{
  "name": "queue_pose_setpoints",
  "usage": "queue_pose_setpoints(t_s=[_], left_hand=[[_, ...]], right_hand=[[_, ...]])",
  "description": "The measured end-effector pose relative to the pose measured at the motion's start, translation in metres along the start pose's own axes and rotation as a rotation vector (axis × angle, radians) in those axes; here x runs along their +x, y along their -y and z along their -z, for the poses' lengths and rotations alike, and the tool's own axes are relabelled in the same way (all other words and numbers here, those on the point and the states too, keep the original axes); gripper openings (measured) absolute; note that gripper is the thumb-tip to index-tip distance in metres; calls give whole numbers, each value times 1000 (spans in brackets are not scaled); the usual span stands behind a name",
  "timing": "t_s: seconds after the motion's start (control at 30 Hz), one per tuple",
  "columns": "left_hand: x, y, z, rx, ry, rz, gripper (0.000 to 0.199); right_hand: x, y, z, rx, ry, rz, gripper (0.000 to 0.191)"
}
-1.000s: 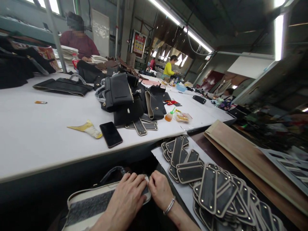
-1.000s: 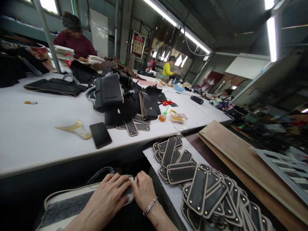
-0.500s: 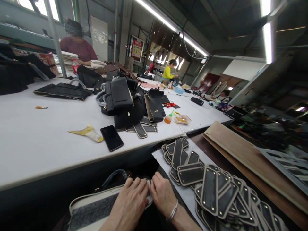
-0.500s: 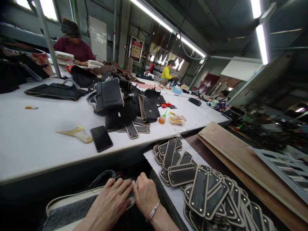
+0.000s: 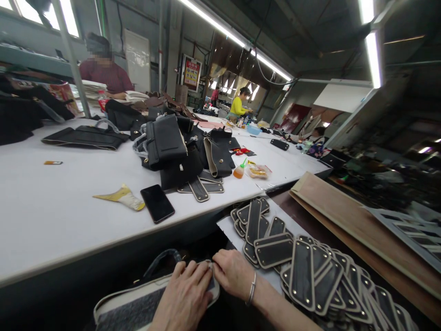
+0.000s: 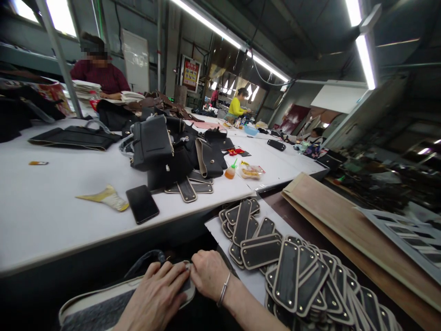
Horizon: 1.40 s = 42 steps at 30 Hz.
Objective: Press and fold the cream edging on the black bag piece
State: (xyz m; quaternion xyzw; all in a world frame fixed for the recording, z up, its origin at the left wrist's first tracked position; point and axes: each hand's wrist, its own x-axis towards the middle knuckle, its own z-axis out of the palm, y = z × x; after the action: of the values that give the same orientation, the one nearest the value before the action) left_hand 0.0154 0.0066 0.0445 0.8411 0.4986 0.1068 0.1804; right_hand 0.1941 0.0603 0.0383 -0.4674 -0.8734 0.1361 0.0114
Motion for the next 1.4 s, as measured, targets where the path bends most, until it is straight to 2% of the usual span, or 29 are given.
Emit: queue_pose_setpoints(t_s=[0.17, 0.3, 0.4, 0.47, 0.57, 0.67, 0.83, 1.0, 1.3, 1.4], left_hand=[[2, 1, -2, 9, -4, -4, 31], [2, 2, -5, 21, -28, -19, 30], [1, 3, -3, 25, -27, -28, 30], [0, 3, 0, 32, -22, -34, 31], [0, 4, 2, 54, -18, -38, 32], [-1, 4, 1, 75, -37, -49, 32], [0, 5, -2, 46, -24, -38, 32], [1, 6, -1, 91, -5, -76, 37], [4, 4, -3, 127, 4, -61, 46], [5, 1, -1, 123, -3, -60, 40]], right_hand=[[3, 5, -6, -31, 54, 4, 18], [3, 8, -13, 98, -11, -114, 17], [1, 8, -19, 270, -101, -261, 21], [-2, 3, -22, 430, -113, -360, 29], [-11, -7, -29, 710, -17, -475, 48], [-21, -11, -38, 919, 82, -518, 59], [-27, -4, -45, 1096, 113, -470, 58], [-26, -7, -42, 1135, 119, -397, 48], [-27, -10, -45, 919, -27, -303, 42], [-26, -13, -39, 841, -60, -243, 37]])
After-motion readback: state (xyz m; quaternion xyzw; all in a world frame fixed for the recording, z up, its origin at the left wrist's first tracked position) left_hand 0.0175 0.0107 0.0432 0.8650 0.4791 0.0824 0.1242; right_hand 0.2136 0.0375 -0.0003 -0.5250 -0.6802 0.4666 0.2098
